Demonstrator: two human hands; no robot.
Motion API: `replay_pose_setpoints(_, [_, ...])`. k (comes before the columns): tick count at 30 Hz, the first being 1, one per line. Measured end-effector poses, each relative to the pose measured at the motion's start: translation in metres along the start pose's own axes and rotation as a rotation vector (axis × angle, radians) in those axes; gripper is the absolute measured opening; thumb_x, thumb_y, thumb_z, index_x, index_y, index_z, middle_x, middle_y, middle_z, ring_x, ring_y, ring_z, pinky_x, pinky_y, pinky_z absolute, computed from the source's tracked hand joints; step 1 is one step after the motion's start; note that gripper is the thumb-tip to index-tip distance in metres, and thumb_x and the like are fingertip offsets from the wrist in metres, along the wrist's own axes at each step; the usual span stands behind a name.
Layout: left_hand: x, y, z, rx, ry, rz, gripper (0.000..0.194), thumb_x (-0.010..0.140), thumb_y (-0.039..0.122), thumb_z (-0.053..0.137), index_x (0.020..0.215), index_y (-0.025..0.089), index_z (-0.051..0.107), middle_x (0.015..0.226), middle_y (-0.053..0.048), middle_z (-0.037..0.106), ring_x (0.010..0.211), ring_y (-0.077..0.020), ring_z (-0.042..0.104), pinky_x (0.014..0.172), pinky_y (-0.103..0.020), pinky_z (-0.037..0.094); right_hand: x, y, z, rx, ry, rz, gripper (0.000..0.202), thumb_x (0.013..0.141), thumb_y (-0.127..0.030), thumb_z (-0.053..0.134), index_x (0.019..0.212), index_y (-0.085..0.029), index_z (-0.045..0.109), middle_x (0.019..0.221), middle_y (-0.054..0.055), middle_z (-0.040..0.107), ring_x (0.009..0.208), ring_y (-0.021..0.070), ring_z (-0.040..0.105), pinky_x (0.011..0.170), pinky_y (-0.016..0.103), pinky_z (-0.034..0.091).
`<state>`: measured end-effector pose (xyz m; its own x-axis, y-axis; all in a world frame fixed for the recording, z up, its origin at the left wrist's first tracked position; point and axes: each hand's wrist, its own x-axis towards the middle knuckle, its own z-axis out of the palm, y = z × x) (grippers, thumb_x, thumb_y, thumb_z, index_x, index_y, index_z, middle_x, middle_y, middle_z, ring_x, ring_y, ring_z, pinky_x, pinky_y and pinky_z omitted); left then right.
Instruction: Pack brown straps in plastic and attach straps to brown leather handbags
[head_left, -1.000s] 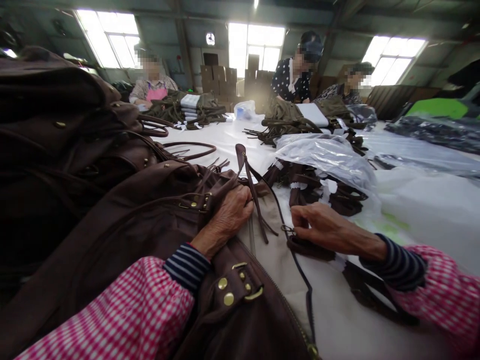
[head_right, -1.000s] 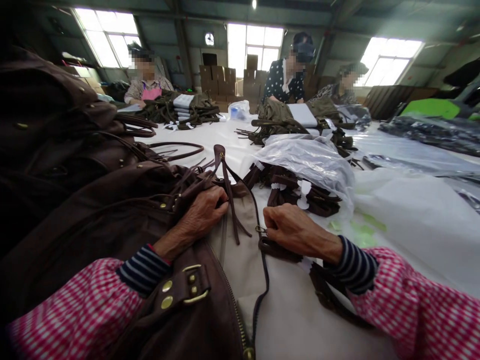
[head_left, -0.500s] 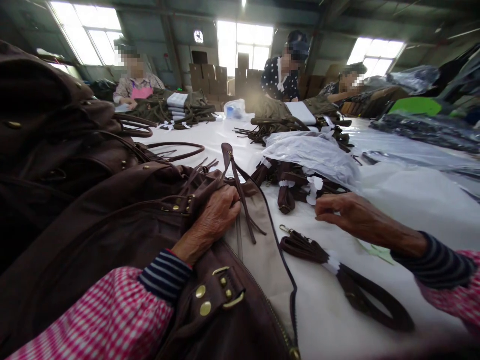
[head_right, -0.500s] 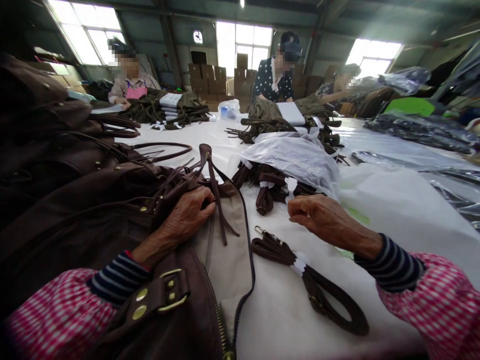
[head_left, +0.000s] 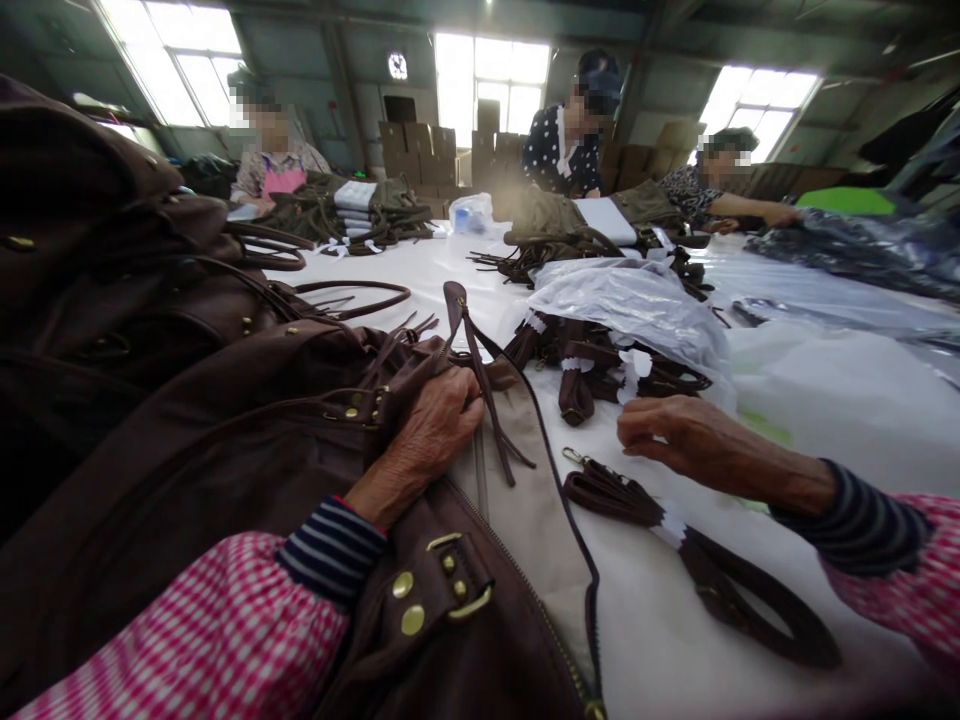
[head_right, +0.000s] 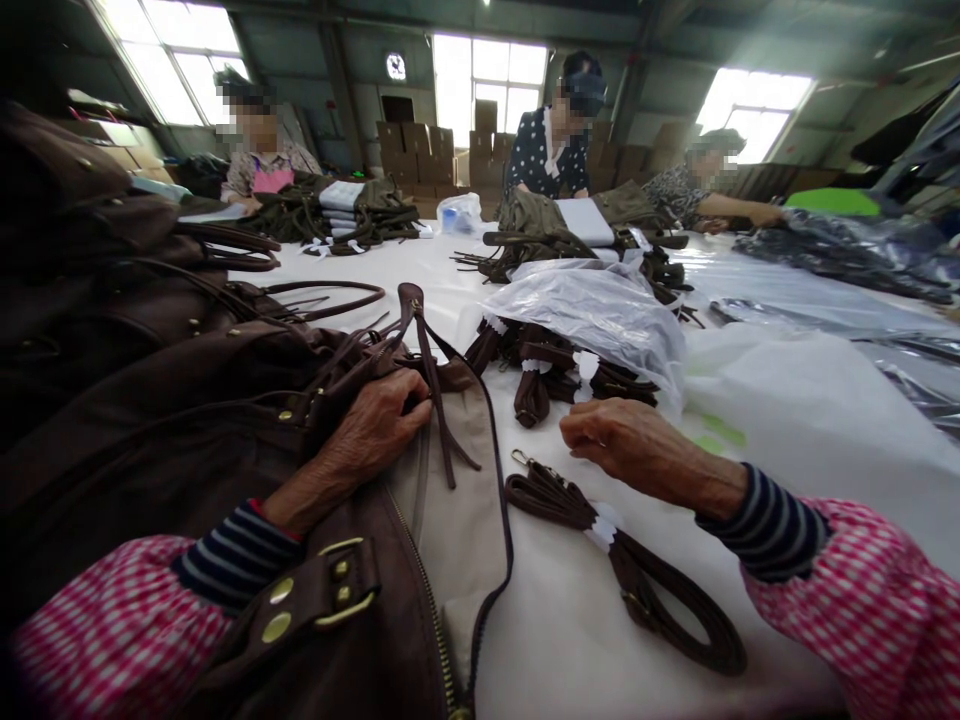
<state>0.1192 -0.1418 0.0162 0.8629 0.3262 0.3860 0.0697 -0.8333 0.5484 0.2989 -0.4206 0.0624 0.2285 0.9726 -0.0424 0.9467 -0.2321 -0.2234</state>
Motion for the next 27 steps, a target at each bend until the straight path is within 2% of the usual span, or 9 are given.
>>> replay_pose_setpoints(6, [-0.001, -0.001, 0.002, 0.001, 0.009, 0.008, 0.018, 0.086, 0.01, 0.057, 0.076, 0.021, 0.048, 0.076, 0.002, 0.052, 0.073, -0.0164, 0.052, 0.071, -0.032, 0.035, -0.008, 0.006, -0.005, 0.015, 0.018, 0.01, 0.025, 0.098, -0.027, 0.053, 0.074, -0.021, 0.052, 0.076, 0.001, 0.06, 0.07, 0.0159, 0.055, 0.069, 0.029, 0.034])
replay_pose_setpoints(9, [0.0, 0.0, 0.0, -0.009, -0.007, -0.009, 0.017, 0.086, 0.01, 0.057, 0.076, 0.021, 0.048, 0.076, 0.002, 0.052, 0.073, -0.0171, 0.052, 0.072, -0.033, 0.035, -0.006, 0.002, -0.004, 0.02, -0.018, 0.009, 0.026, 0.099, -0.028, 0.052, 0.074, -0.021, 0.051, 0.077, 0.001, 0.06, 0.07, 0.0159, 0.054, 0.068, 0.03, 0.033])
replay_pose_setpoints(12, [0.002, 0.001, -0.002, -0.066, -0.056, 0.046, 0.015, 0.084, 0.009, 0.055, 0.077, 0.021, 0.048, 0.08, 0.0, 0.054, 0.078, -0.0177, 0.053, 0.074, -0.033, 0.038, 0.0, -0.007, -0.001, 0.027, -0.034, 0.009, 0.025, 0.1, -0.03, 0.052, 0.076, -0.021, 0.053, 0.078, 0.001, 0.061, 0.072, 0.0161, 0.055, 0.069, 0.03, 0.034])
replay_pose_setpoints(14, [0.002, 0.001, -0.003, -0.126, -0.101, 0.123, 0.015, 0.083, 0.008, 0.054, 0.079, 0.021, 0.048, 0.089, -0.001, 0.056, 0.085, -0.0183, 0.055, 0.079, -0.032, 0.042, 0.005, -0.011, 0.001, 0.041, -0.031, 0.005, 0.024, 0.099, -0.031, 0.055, 0.078, -0.021, 0.056, 0.079, 0.001, 0.063, 0.075, 0.0165, 0.057, 0.072, 0.03, 0.035])
replay_pose_setpoints(17, [-0.001, 0.003, -0.004, -0.135, -0.159, 0.205, 0.013, 0.087, 0.009, 0.05, 0.082, 0.021, 0.05, 0.115, -0.005, 0.058, 0.101, -0.0203, 0.056, 0.092, -0.035, 0.045, 0.011, -0.017, 0.0, 0.057, -0.027, 0.011, 0.021, 0.098, -0.033, 0.059, 0.08, -0.022, 0.062, 0.08, -0.001, 0.065, 0.079, 0.0169, 0.059, 0.076, 0.03, 0.036])
replay_pose_setpoints(19, [-0.003, 0.004, -0.005, -0.079, -0.18, 0.224, 0.013, 0.089, 0.01, 0.049, 0.083, 0.022, 0.051, 0.131, -0.006, 0.055, 0.11, -0.0226, 0.055, 0.1, -0.039, 0.044, 0.013, -0.022, 0.0, 0.103, -0.055, 0.05, 0.022, 0.098, -0.033, 0.059, 0.079, -0.022, 0.063, 0.073, -0.002, 0.061, 0.071, 0.0149, 0.056, 0.071, 0.029, 0.036])
replay_pose_setpoints(21, [-0.004, 0.006, -0.006, -0.032, -0.177, 0.22, 0.014, 0.089, 0.01, 0.05, 0.082, 0.022, 0.051, 0.136, -0.006, 0.053, 0.115, -0.0248, 0.053, 0.104, -0.042, 0.043, 0.013, -0.026, 0.0, 0.198, -0.094, 0.069, 0.025, 0.099, -0.032, 0.056, 0.077, -0.021, 0.062, 0.068, -0.004, 0.057, 0.064, 0.013, 0.052, 0.064, 0.028, 0.035])
replay_pose_setpoints(24, [-0.004, 0.007, -0.006, -0.05, -0.163, 0.202, 0.016, 0.088, 0.009, 0.052, 0.079, 0.022, 0.049, 0.132, -0.007, 0.055, 0.117, -0.0254, 0.052, 0.106, -0.042, 0.042, 0.011, -0.031, 0.002, 0.307, -0.09, 0.059, 0.02, 0.1, -0.031, 0.053, 0.088, -0.021, 0.067, 0.072, -0.003, 0.06, 0.065, 0.0131, 0.053, 0.063, 0.027, 0.037])
replay_pose_setpoints(27, [-0.001, 0.006, -0.004, -0.162, -0.157, 0.185, 0.018, 0.087, 0.007, 0.05, 0.077, 0.022, 0.047, 0.115, -0.007, 0.058, 0.107, -0.0215, 0.055, 0.1, -0.037, 0.043, 0.008, -0.038, 0.007, 0.315, -0.041, 0.092, 0.023, 0.101, -0.039, 0.053, 0.109, -0.024, 0.069, 0.076, -0.002, 0.064, 0.065, 0.0143, 0.057, 0.062, 0.027, 0.038])
